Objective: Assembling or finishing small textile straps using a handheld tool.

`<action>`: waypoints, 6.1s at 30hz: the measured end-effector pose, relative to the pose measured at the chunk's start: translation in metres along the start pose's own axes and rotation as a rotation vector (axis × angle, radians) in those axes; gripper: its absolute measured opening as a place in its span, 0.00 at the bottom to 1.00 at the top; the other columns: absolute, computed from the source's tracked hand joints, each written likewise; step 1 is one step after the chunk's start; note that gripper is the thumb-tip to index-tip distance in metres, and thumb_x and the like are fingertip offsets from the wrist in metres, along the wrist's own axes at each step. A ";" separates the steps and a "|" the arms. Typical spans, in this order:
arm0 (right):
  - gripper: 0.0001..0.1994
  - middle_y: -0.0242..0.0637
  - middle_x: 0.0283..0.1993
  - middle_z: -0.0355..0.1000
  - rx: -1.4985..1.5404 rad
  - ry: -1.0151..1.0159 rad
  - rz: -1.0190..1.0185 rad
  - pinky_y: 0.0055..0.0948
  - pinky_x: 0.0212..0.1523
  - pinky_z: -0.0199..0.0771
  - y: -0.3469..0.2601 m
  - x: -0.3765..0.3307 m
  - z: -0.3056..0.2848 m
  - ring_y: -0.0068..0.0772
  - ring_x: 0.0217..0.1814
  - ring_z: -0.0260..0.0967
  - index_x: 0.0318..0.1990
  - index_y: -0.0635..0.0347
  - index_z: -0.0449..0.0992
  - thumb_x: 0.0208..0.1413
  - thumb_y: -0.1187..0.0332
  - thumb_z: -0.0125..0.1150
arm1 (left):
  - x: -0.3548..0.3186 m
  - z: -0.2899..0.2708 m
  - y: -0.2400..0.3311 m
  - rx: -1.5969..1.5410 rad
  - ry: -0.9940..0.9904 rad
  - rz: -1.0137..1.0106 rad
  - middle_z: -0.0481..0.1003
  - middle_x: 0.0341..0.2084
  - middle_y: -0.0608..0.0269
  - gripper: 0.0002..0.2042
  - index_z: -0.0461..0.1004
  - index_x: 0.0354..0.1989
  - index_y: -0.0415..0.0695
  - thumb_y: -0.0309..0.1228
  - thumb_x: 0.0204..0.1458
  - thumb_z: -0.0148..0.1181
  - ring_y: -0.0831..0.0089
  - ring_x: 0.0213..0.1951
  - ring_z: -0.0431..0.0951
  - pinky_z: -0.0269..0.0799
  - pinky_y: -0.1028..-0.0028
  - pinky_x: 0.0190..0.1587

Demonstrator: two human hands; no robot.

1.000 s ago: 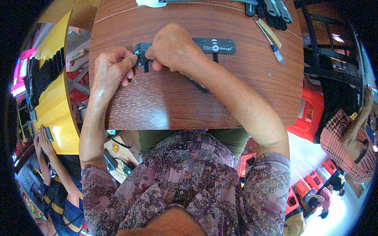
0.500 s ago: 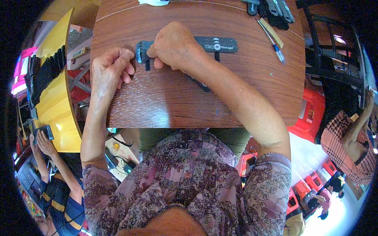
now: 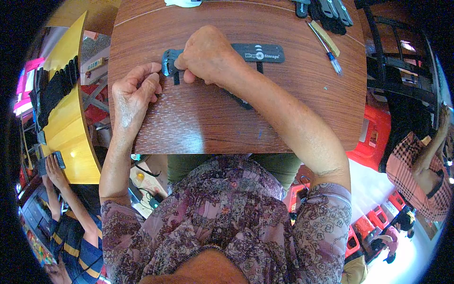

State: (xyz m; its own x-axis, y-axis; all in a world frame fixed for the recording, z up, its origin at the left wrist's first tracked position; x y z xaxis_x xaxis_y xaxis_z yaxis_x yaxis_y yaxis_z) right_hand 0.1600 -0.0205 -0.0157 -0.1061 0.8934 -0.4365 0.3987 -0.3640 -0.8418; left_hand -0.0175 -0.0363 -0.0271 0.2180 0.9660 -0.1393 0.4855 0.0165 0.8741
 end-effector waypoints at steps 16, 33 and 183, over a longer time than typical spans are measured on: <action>0.06 0.33 0.11 0.68 -0.037 -0.018 -0.084 0.19 0.06 0.49 0.006 0.003 0.000 0.17 0.07 0.54 0.18 0.63 0.74 0.39 0.70 0.60 | 0.004 0.006 -0.003 0.043 0.087 0.088 0.72 0.13 0.61 0.05 0.75 0.30 0.38 0.24 0.45 0.57 0.77 0.16 0.72 0.67 0.75 0.22; 0.07 0.33 0.11 0.67 -0.022 -0.020 -0.107 0.18 0.06 0.48 0.012 0.007 -0.001 0.17 0.06 0.53 0.16 0.62 0.73 0.38 0.70 0.60 | 0.007 0.007 0.007 0.178 0.095 0.116 0.73 0.14 0.56 0.04 0.73 0.27 0.38 0.26 0.45 0.58 0.68 0.18 0.75 0.68 0.70 0.23; 0.07 0.35 0.20 0.73 0.216 0.300 0.054 0.18 0.12 0.63 0.082 -0.073 -0.088 0.15 0.14 0.63 0.32 0.68 0.73 0.44 0.73 0.57 | 0.018 0.014 0.011 0.116 -0.035 -0.168 0.66 0.11 0.69 0.06 0.71 0.22 0.39 0.28 0.46 0.58 0.84 0.11 0.62 0.56 0.82 0.14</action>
State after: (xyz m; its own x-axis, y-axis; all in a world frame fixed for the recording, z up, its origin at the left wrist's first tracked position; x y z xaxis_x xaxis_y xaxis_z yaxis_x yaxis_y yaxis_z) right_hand 0.2806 -0.0928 -0.0247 0.1941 0.8970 -0.3971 0.1912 -0.4316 -0.8816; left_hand 0.0036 -0.0219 -0.0262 0.1539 0.9424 -0.2969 0.6116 0.1451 0.7777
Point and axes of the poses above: each hand's wrist, its own x-axis towards the middle knuckle, its own z-axis out of the palm, y = z × x, the point moved 1 cm from there along x, towards the middle knuckle
